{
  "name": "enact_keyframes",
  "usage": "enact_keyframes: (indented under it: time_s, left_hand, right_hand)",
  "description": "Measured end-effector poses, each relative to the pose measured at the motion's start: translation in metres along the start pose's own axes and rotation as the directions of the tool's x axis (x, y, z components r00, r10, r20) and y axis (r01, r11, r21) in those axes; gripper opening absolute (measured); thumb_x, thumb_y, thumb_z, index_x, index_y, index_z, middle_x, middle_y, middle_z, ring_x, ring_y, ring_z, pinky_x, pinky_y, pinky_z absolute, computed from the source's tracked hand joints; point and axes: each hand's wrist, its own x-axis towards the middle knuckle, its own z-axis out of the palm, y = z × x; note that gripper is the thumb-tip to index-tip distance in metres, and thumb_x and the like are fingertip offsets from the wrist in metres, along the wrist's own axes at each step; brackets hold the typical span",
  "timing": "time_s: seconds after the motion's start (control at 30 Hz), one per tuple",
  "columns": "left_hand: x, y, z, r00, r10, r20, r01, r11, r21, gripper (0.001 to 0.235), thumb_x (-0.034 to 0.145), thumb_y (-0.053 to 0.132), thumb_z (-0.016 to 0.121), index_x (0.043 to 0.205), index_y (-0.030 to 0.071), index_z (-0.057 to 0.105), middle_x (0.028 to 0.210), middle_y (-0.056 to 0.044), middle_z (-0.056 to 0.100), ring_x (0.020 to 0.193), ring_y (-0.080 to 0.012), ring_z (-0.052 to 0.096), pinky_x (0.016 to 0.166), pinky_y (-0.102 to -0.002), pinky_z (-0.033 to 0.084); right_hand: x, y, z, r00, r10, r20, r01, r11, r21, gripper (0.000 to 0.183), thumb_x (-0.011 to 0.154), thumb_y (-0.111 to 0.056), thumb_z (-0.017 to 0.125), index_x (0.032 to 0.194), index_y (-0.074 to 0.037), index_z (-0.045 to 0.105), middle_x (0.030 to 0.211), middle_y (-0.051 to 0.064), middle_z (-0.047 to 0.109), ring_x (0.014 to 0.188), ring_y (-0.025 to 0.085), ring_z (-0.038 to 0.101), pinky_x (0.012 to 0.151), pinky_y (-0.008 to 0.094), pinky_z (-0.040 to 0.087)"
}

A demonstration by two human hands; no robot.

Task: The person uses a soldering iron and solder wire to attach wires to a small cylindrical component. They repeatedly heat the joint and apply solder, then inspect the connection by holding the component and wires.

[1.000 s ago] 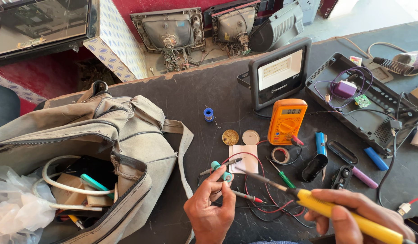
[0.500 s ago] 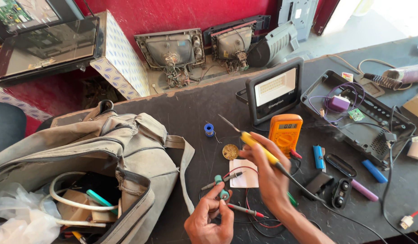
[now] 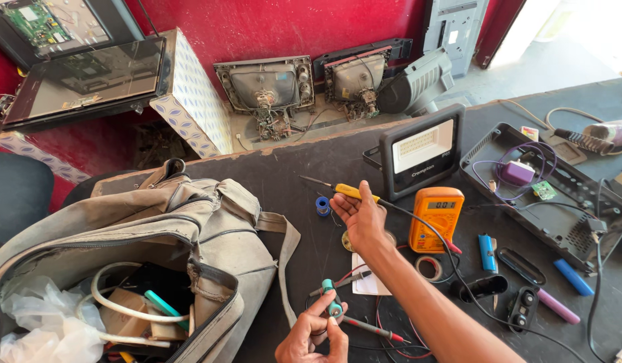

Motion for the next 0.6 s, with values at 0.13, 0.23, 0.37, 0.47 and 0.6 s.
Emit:
enact_keyframes:
  time_s: [0.13,0.23,0.37,0.47,0.6]
  left_hand:
    - [0.003,0.001,-0.005,0.999,-0.016,0.043,0.016,1.000,-0.006,0.021,0.081,-0.015,0.067,0.066,-0.004,0.056,0.112,-0.033,0.077,0.092,-0.0323,0.084,0.081,-0.038,0.070]
    - [0.007,0.003,-0.005,0.997,0.032,0.076,-0.027,0.997,-0.073,0.021,0.082,-0.015,0.066,0.067,-0.005,0.055,0.115,-0.035,0.075,0.095,-0.0340,0.083,0.081,-0.039,0.070]
    - [0.011,0.012,-0.007,0.993,0.003,0.121,0.001,0.999,-0.032,0.020,0.084,-0.014,0.064,0.068,-0.005,0.055,0.116,-0.034,0.075,0.095,-0.0342,0.084,0.079,-0.039,0.067]
    - [0.013,0.020,-0.004,0.990,0.060,0.126,-0.053,0.997,-0.064,0.021,0.085,-0.013,0.065,0.069,-0.005,0.054,0.117,-0.035,0.074,0.098,-0.0354,0.084,0.081,-0.039,0.068]
    - [0.010,0.028,-0.003,0.961,0.210,0.181,-0.224,0.973,0.061,0.015,0.087,-0.010,0.069,0.077,-0.002,0.061,0.118,-0.027,0.077,0.102,-0.0306,0.082,0.087,-0.038,0.067]
  right_hand:
    - [0.026,0.007,-0.008,0.990,0.125,-0.071,-0.116,0.986,0.120,0.044,0.103,-0.034,0.057,0.110,0.010,0.056,0.103,0.022,0.065,0.093,0.031,0.070,0.093,0.050,0.063]
    - [0.035,0.010,-0.009,0.981,0.165,-0.102,-0.145,0.973,0.179,0.044,0.104,-0.031,0.054,0.116,0.012,0.052,0.110,0.024,0.061,0.099,0.033,0.069,0.096,0.051,0.062]
    - [0.033,0.007,-0.008,0.976,0.183,-0.122,-0.153,0.963,0.222,0.046,0.105,-0.026,0.053,0.124,0.015,0.046,0.118,0.027,0.055,0.102,0.034,0.068,0.096,0.051,0.057]
    - [0.027,0.002,-0.004,0.972,0.190,-0.136,-0.155,0.960,0.232,0.049,0.106,-0.022,0.054,0.129,0.020,0.040,0.122,0.028,0.051,0.105,0.034,0.067,0.097,0.049,0.057]
    - [0.003,-0.014,0.010,0.955,0.271,-0.118,-0.231,0.933,0.275,0.045,0.103,-0.011,0.051,0.132,0.018,0.034,0.124,0.028,0.050,0.106,0.034,0.066,0.100,0.051,0.057]
